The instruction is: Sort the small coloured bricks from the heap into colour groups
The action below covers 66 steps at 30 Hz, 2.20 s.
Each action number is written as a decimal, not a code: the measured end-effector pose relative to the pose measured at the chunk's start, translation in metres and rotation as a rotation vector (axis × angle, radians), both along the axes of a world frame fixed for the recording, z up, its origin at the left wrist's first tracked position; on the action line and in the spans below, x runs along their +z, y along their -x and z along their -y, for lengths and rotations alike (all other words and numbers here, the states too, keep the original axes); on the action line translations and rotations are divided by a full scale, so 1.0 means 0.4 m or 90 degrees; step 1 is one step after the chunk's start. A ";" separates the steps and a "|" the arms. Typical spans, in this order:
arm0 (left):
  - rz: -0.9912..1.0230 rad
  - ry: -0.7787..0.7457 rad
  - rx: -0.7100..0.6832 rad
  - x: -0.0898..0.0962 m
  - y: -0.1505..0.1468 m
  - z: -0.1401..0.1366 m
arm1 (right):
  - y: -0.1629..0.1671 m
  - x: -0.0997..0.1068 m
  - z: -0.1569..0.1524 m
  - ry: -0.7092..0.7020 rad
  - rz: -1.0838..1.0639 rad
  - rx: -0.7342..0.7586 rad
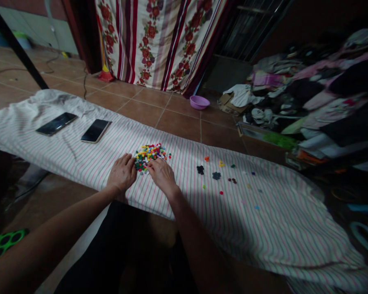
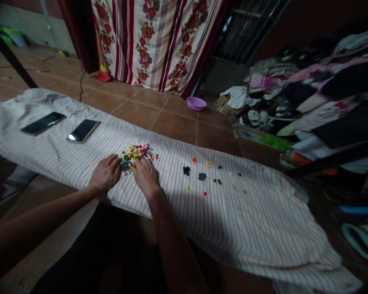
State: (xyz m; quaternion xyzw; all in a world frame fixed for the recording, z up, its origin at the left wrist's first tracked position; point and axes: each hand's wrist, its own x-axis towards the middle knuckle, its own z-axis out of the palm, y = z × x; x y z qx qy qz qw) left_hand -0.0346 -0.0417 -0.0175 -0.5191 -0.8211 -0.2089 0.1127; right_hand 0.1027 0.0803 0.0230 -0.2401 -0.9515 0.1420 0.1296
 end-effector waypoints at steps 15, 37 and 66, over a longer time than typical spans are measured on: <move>0.004 0.005 -0.001 0.008 -0.001 0.001 | 0.030 0.011 0.016 -0.023 0.027 -0.024; -0.015 0.018 0.006 0.010 -0.002 0.001 | 0.007 -0.017 0.002 0.087 -0.211 0.012; -0.026 0.017 -0.024 0.002 0.009 0.009 | -0.530 0.004 -0.166 -0.004 -0.273 -0.257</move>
